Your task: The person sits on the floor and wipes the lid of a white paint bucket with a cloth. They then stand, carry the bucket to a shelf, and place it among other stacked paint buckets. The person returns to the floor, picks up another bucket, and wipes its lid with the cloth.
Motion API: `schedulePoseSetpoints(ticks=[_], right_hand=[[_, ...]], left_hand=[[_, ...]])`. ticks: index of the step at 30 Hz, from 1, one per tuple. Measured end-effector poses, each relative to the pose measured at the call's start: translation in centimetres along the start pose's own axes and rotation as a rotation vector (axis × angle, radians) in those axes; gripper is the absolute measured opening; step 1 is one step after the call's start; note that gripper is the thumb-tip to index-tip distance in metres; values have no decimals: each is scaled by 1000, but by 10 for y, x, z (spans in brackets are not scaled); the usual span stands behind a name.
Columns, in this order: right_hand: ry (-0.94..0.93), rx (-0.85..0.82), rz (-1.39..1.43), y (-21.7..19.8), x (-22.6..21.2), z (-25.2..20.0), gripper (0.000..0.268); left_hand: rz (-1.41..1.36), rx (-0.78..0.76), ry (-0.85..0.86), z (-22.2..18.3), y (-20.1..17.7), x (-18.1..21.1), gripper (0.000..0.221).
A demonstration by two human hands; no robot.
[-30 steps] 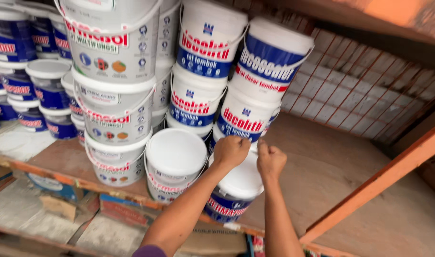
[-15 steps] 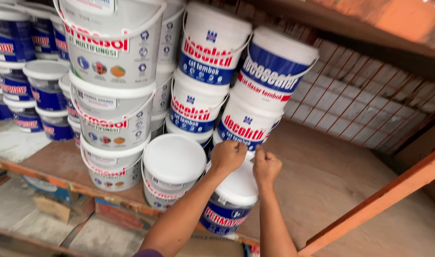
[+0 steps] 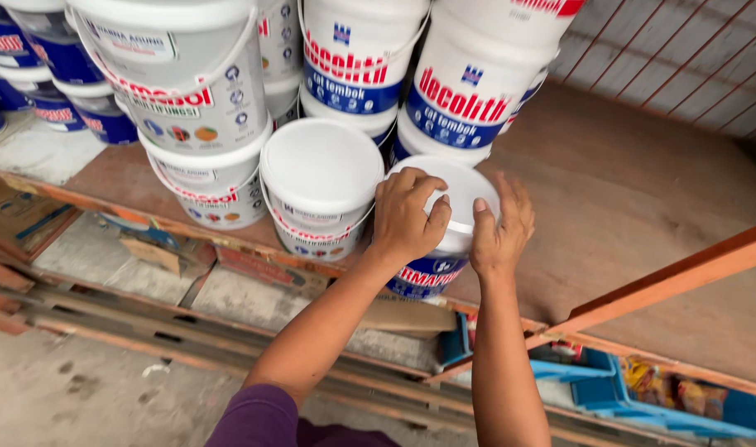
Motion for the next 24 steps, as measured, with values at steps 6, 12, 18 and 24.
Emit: schedulePoseSetpoints(ticks=[6, 12, 18, 24], right_hand=[[-51, 95, 106, 20, 24, -43, 68], [-23, 333, 482, 58, 57, -94, 70], [71, 351, 412, 72, 22, -98, 65], [71, 440, 343, 82, 32, -102, 64]], left_hand=[[-41, 61, 1, -39, 1, -18, 53], [-238, 69, -25, -81, 18, -58, 66], [-288, 184, -138, -107, 47, -96, 74], [-209, 213, -183, -104, 49, -104, 71]])
Point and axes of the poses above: each hand's wrist, its own z-axis towards the middle knuckle, its own y-axis out of the palm, x = y × z, the point moved 3 cm from there along z, towards the middle knuckle, and after that the axes turned 14 degrees about -y, right-handed, at the moved point
